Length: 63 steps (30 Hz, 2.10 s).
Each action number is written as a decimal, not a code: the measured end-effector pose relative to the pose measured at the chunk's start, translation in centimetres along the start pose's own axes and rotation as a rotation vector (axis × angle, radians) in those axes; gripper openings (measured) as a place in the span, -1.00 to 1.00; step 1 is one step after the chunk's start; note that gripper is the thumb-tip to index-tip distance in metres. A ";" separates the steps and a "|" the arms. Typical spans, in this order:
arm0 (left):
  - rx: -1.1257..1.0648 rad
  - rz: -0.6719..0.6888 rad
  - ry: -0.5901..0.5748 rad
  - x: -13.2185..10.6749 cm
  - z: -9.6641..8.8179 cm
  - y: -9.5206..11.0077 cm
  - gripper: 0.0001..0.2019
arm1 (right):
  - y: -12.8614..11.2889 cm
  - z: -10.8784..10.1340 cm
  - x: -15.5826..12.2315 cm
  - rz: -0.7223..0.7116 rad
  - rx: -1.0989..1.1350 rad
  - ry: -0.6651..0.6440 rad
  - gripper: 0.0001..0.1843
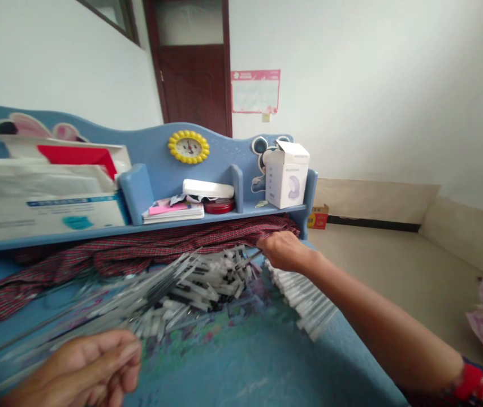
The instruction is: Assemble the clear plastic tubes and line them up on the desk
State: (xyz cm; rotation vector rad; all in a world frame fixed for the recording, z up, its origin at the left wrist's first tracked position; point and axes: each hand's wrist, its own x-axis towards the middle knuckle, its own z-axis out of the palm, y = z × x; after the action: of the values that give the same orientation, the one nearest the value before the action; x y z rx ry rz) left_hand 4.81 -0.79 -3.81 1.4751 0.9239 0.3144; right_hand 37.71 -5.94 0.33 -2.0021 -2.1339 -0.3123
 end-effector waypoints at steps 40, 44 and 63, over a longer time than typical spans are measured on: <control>1.153 0.269 0.332 -1.7 -2.4 -0.5 -0.94 | -15.0 3.6 -3.1 -0.109 1.275 -0.109 -0.90; 0.399 0.225 0.311 -2.0 -2.1 0.2 -0.90 | -15.3 3.0 -4.1 -0.355 1.010 0.177 -0.87; -0.463 0.043 0.159 -2.1 0.8 0.5 -0.82 | -16.5 1.3 -5.5 -0.912 0.342 0.495 -0.73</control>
State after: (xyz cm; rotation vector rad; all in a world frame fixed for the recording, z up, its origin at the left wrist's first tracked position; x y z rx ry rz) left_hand 4.20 -2.73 -2.77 1.0539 0.8740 0.6398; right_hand 21.61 -11.82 -2.74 -0.5910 -2.3770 -0.4609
